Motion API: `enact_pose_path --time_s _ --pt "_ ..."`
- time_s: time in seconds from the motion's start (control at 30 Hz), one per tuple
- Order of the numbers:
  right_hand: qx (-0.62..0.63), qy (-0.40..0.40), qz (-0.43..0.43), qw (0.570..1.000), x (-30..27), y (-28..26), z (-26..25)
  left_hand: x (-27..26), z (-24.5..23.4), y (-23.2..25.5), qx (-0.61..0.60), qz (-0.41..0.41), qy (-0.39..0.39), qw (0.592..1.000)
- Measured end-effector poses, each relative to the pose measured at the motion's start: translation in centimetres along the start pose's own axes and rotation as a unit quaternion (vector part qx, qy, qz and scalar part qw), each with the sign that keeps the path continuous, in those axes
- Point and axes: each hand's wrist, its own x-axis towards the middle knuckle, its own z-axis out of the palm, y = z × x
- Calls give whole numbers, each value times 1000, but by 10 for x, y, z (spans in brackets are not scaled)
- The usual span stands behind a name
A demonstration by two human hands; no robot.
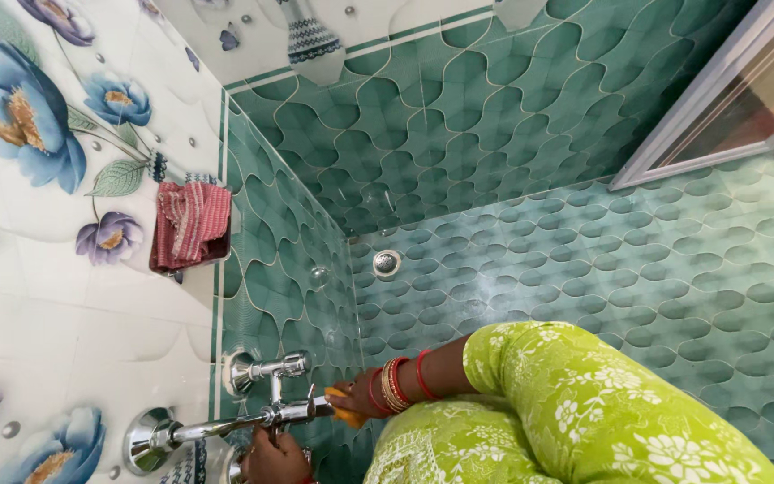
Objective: The person wipes a bathroom faucet and the surrounding wall tiles with a cloth.
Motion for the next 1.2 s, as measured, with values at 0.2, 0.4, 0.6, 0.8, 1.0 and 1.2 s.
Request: enact_pose_path --time_s 0.2,0.4,0.6,0.8,1.0,1.2 --pt "89 25 29 995 24 -13 -10 1 -11 15 -5 -8 -13 1000" --pt "124 102 0 987 78 -6 19 4 -15 22 12 -7 -24 1000" --pt "271 33 21 962 79 1 -10 -3 -16 22 -17 -33 -14 999" --pt "519 -69 3 852 96 27 15 -7 -21 22 -27 -12 -5 1000" --pt "516 -51 37 854 59 51 39 -3 -25 26 -32 -38 -16 999" --pt "386 -35 -7 922 30 28 -1 0 -30 30 -44 -35 -12 998"
